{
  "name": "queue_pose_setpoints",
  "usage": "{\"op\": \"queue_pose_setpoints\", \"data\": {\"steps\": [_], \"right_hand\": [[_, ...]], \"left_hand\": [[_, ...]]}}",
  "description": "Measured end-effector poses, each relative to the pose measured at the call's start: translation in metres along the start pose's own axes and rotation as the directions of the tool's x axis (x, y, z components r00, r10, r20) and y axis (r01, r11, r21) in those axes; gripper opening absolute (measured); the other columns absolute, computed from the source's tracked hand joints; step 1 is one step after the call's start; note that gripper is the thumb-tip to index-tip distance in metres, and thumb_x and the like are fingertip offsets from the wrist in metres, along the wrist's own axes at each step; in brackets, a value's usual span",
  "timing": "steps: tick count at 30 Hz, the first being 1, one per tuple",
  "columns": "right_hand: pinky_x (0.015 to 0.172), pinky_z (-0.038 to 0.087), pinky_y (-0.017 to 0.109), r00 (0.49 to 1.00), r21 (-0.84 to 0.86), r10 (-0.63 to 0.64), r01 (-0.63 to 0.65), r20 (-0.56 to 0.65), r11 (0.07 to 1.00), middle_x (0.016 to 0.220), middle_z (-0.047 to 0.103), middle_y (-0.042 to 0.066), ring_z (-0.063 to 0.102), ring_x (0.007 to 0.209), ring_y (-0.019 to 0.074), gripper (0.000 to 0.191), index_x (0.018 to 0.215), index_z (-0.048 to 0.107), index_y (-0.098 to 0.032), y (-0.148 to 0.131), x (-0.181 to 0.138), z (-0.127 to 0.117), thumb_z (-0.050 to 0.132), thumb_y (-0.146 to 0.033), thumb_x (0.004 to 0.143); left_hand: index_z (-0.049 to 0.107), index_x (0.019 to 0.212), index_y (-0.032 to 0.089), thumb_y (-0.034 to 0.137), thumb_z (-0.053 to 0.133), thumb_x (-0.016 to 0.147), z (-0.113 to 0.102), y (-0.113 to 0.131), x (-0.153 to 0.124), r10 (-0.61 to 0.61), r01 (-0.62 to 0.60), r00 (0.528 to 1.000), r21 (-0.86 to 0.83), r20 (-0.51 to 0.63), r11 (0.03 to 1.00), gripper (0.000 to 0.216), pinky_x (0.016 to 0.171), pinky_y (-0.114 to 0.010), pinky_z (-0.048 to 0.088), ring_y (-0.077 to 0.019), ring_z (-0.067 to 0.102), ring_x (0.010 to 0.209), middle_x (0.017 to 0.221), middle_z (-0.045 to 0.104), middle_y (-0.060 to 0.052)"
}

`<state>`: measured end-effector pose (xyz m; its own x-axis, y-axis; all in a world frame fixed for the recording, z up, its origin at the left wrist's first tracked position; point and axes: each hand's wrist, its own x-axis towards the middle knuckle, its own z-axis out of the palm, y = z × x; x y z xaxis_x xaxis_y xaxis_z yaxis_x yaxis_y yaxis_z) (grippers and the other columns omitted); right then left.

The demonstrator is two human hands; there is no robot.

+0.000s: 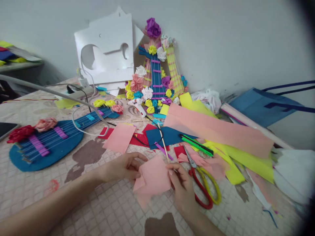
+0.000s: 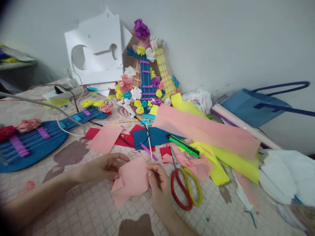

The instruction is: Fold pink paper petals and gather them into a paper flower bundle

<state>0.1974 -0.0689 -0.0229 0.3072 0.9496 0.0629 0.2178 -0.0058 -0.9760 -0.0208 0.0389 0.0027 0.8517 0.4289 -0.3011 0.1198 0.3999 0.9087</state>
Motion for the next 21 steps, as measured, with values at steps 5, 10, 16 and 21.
{"op": "queue_pose_setpoints", "data": {"steps": [5, 10, 16, 21], "right_hand": [[0.042, 0.032, 0.020, 0.988, 0.111, 0.024, -0.041, 0.154, 0.993, 0.059, 0.044, -0.004, 0.041, 0.046, 0.0088, 0.027, 0.098, 0.061, -0.019, -0.006, -0.005, 0.002, 0.041, -0.036, 0.092], [0.047, 0.040, 0.021, 0.958, 0.053, -0.099, 0.088, 0.267, 0.995, 0.078, 0.058, 0.001, 0.047, 0.049, 0.0081, 0.027, 0.102, 0.063, -0.022, -0.011, -0.006, 0.000, 0.038, -0.027, 0.092], [0.072, 0.050, 0.027, 0.957, -0.061, -0.196, 0.213, 0.213, 0.975, 0.097, 0.066, 0.005, 0.062, 0.087, 0.0180, 0.030, 0.103, 0.063, -0.022, -0.004, -0.002, -0.004, 0.051, -0.011, 0.078], [0.070, 0.050, 0.028, 0.981, -0.034, -0.085, 0.093, 0.176, 0.995, 0.099, 0.066, 0.006, 0.064, 0.087, 0.0194, 0.032, 0.106, 0.060, -0.021, 0.006, -0.001, -0.003, 0.052, -0.010, 0.077]], "left_hand": [[0.049, 0.112, 0.015, 0.038, 0.066, 0.079, 0.003, 0.001, -0.001, 0.137, -0.106, 0.973, 0.165, -0.187, 0.981, 0.044, 0.054, -0.019, 0.034, -0.0091, 0.051, 0.064, 0.076, 0.058, 0.000], [0.052, 0.111, 0.016, 0.039, 0.067, 0.077, 0.001, 0.005, -0.001, 0.148, -0.100, 0.968, 0.230, -0.202, 0.968, 0.043, 0.053, -0.018, 0.031, -0.0085, 0.047, 0.063, 0.074, 0.053, 0.002], [0.052, 0.114, 0.020, 0.045, 0.059, 0.083, 0.000, 0.012, -0.005, 0.046, -0.014, 0.969, 0.131, -0.241, 0.991, 0.041, 0.050, -0.017, 0.034, -0.0093, 0.052, 0.063, 0.072, 0.053, 0.003], [0.041, 0.126, 0.026, 0.037, 0.066, 0.080, -0.008, 0.019, -0.015, 0.004, -0.005, 1.000, 0.049, 0.014, 0.999, 0.053, 0.065, -0.025, 0.046, -0.0149, 0.064, 0.076, 0.097, 0.062, -0.004]]}}
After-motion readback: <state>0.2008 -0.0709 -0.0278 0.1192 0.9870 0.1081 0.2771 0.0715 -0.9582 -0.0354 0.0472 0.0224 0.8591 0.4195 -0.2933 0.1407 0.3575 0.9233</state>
